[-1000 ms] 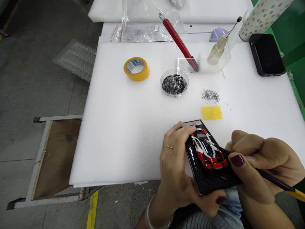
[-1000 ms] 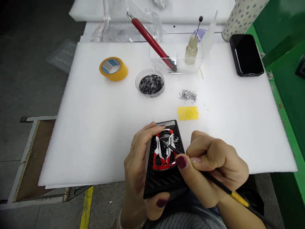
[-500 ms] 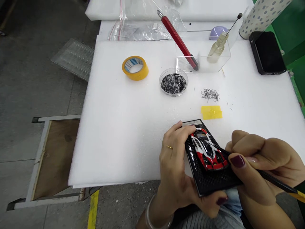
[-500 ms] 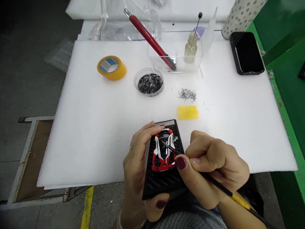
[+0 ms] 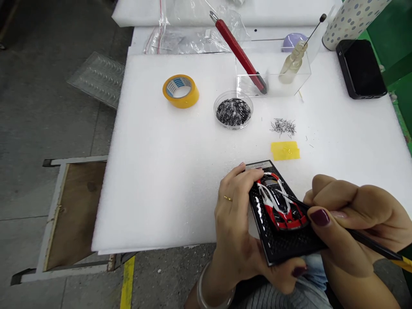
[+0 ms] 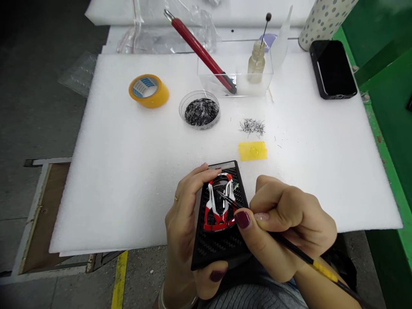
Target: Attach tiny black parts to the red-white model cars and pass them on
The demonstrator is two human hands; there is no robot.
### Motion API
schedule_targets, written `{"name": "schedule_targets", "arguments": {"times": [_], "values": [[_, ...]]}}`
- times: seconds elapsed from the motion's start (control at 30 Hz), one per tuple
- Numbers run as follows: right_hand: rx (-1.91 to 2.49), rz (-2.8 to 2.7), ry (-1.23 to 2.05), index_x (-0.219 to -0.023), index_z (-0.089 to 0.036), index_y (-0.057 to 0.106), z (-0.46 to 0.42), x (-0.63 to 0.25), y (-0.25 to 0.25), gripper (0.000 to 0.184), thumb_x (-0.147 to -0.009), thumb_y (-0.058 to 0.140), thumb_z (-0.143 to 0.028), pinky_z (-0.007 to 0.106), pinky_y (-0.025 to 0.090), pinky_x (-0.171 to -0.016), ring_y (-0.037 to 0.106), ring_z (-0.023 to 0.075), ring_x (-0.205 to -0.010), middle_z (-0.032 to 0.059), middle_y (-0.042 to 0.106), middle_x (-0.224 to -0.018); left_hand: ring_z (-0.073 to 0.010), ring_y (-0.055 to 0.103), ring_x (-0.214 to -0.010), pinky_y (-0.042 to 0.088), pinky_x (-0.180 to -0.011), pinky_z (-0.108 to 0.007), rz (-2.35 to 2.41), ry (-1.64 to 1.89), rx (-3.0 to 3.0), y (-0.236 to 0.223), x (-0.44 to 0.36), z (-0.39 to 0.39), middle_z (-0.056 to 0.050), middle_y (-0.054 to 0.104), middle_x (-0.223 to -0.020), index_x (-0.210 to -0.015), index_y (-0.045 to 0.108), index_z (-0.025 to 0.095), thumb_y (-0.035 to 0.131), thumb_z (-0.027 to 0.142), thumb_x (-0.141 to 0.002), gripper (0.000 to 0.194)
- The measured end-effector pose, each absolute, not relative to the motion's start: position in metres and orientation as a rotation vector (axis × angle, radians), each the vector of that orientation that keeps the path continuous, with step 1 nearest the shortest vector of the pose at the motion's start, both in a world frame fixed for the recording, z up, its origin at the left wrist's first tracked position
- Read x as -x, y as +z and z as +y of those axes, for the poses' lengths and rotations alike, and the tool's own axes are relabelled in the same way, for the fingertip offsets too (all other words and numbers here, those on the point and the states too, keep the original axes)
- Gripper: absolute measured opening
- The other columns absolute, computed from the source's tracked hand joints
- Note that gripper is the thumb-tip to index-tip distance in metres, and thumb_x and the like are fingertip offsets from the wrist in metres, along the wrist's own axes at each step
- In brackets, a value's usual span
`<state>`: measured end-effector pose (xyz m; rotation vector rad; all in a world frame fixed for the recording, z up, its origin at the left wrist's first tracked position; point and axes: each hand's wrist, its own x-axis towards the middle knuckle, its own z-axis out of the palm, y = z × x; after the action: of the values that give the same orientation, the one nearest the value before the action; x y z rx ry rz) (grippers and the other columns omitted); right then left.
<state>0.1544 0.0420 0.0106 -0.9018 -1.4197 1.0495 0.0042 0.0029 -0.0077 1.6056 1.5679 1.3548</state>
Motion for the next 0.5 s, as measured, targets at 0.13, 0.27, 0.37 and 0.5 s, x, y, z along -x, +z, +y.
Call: {"name": "schedule_targets", "arguments": {"times": [0.13, 0.27, 0.37, 0.5], "values": [[0.897, -1.467, 0.990, -0.078, -0.024, 0.049, 0.043, -0.153, 0.012, 0.035, -0.079, 0.068, 0.005, 0.031, 0.035, -0.042, 0.037, 0.0118, -0.051, -0.0037, 0.053, -0.062, -0.0368, 0.057, -0.135, 0.047, -0.117, -0.058, 1.557, 1.361, -1.601, -0.011, -0.004, 0.003, -0.011, 0.068, -0.129, -0.136, 0.057, 0.020, 0.053, 0.081, -0.087, 0.079], [0.881, -1.444, 1.006, -0.077, -0.023, 0.049, 0.043, -0.151, 0.012, 0.035, -0.078, 0.066, 0.007, 0.030, 0.034, -0.042, 0.036, 0.0109, -0.051, -0.0037, 0.052, -0.063, -0.0357, 0.058, -0.132, 0.047, -0.116, -0.056, 1.528, 1.418, -1.660, -0.022, -0.003, 0.006, -0.010, 0.068, -0.128, -0.137, 0.056, 0.020, 0.050, 0.087, -0.082, 0.087], [0.865, -1.435, 1.000, -0.078, -0.023, 0.049, 0.044, -0.150, 0.012, 0.035, -0.077, 0.066, 0.008, 0.030, 0.033, -0.041, 0.036, 0.0111, -0.050, -0.0037, 0.052, -0.062, -0.0353, 0.059, -0.130, 0.048, -0.116, -0.055, 1.525, 1.465, -1.691, -0.027, -0.003, 0.007, -0.010, 0.069, -0.126, -0.137, 0.057, 0.020, 0.049, 0.089, -0.081, 0.090], [0.861, -1.435, 0.985, -0.078, -0.024, 0.050, 0.044, -0.150, 0.010, 0.036, -0.076, 0.067, 0.008, 0.031, 0.034, -0.041, 0.036, 0.0113, -0.049, -0.0038, 0.052, -0.062, -0.0370, 0.059, -0.131, 0.048, -0.114, -0.059, 1.547, 1.396, -1.647, -0.019, -0.003, 0.006, -0.012, 0.069, -0.127, -0.136, 0.057, 0.020, 0.050, 0.086, -0.084, 0.084]]}}
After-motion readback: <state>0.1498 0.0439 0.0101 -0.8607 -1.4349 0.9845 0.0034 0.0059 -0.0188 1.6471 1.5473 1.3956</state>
